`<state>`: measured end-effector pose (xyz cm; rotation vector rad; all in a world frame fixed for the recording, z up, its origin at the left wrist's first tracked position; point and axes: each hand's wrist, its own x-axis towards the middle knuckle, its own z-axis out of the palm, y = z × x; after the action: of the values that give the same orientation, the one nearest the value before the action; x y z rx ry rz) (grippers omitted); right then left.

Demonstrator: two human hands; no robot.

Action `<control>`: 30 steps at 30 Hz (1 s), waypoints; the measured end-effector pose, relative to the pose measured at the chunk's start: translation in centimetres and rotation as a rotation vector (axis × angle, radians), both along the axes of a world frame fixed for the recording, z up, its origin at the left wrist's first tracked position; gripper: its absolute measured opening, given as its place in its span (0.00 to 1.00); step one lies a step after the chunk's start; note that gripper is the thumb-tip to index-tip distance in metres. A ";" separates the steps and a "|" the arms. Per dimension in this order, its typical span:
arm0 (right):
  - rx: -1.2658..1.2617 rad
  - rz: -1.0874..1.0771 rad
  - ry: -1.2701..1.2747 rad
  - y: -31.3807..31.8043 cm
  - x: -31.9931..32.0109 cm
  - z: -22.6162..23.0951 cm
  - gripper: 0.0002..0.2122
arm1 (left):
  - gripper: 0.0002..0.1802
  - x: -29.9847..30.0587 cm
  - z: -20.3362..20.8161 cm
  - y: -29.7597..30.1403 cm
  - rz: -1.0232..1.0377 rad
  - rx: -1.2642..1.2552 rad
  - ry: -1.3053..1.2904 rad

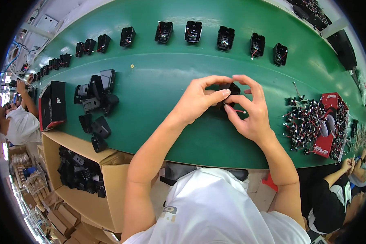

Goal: The person assembles small electronic components into plastic housings by hand, connecting wires to the components and enclosing them within the housings.

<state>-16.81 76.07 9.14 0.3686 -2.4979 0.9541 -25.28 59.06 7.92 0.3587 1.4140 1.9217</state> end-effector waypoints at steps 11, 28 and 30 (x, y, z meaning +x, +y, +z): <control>-0.071 0.054 -0.102 0.1 0.3 0.6 0.13 | 0.14 0.2 -0.7 0.6 0.145 0.069 -0.094; -0.348 0.125 -0.297 0.5 0.2 -0.2 0.17 | 0.15 0.5 -0.8 0.9 0.106 -0.031 0.007; -0.359 0.125 -0.332 0.2 0.2 -0.3 0.17 | 0.14 0.7 -0.8 0.9 0.152 -0.004 0.092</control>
<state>-16.66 76.25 8.86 0.2697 -2.5349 1.5971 -24.60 60.01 7.13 0.3505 1.5438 2.0465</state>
